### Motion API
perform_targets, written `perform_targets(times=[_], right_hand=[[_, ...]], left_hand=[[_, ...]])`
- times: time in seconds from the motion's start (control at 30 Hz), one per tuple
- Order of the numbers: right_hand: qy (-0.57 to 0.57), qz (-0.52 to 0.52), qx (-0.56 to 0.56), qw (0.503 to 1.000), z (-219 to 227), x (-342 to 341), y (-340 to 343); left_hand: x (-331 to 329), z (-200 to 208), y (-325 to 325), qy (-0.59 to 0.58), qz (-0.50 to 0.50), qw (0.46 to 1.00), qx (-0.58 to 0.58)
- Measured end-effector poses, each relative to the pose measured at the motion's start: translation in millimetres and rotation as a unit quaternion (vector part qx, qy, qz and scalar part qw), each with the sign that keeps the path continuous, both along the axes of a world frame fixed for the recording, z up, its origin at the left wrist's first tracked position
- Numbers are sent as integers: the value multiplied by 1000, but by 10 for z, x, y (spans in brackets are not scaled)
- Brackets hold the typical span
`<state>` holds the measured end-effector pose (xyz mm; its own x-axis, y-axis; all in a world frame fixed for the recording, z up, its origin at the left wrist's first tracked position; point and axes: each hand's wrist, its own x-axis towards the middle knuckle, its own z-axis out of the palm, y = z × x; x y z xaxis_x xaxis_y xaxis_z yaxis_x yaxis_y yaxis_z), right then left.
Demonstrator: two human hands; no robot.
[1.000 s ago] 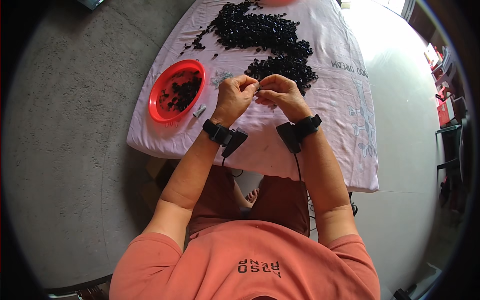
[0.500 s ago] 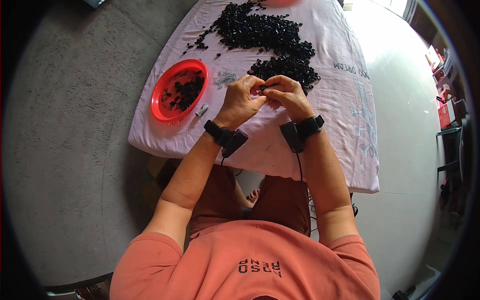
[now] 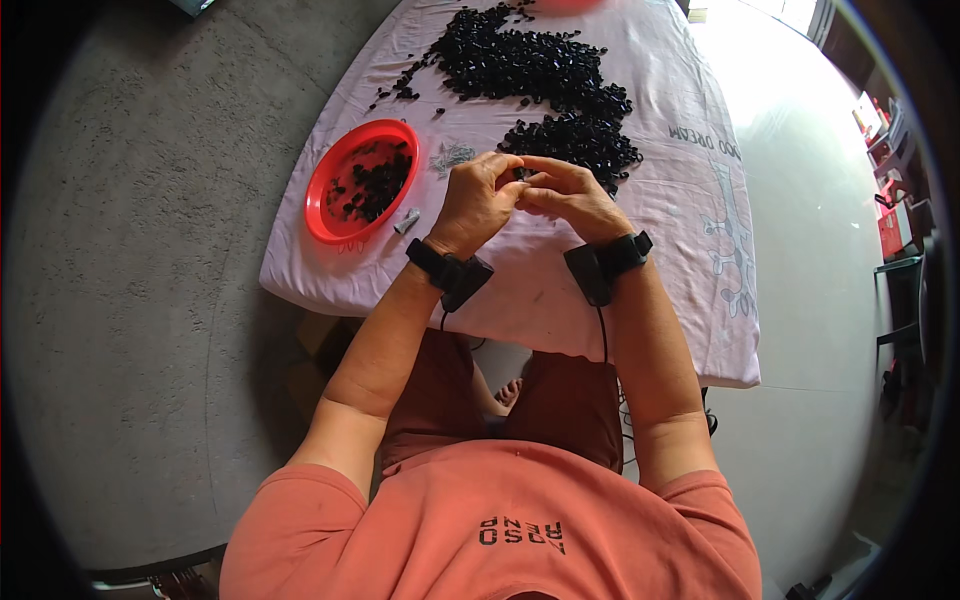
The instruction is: Sorting and inspecting small black plastic components on a table in a manufacturing environment.
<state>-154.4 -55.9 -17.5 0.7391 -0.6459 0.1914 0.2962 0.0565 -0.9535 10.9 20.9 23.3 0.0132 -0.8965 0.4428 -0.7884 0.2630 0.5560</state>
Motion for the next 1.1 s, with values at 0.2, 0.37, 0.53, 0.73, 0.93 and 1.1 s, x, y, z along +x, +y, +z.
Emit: perform_targets(times=[0.2,0.37,0.53,0.73,0.93,1.1], right_hand=[[5,-21,19,1000,4,31,22],[-23,-16,71,997,-67,53,-6],[-22,-14,74,997,-57,51,1],[-49,-72,88,992,-108,26,-93],[-147,-220,180,947,-199,-78,-281],[-122,-230,160,952,-250,-52,-284]], left_hand=[[6,31,25,-17,-11,1000,-12],[-11,16,13,-16,-24,998,-53],[-31,44,38,-4,-18,999,-37],[117,-114,-10,7,83,995,-60],[927,-276,62,-48,214,973,-70],[1425,-431,188,-38,321,945,-42]])
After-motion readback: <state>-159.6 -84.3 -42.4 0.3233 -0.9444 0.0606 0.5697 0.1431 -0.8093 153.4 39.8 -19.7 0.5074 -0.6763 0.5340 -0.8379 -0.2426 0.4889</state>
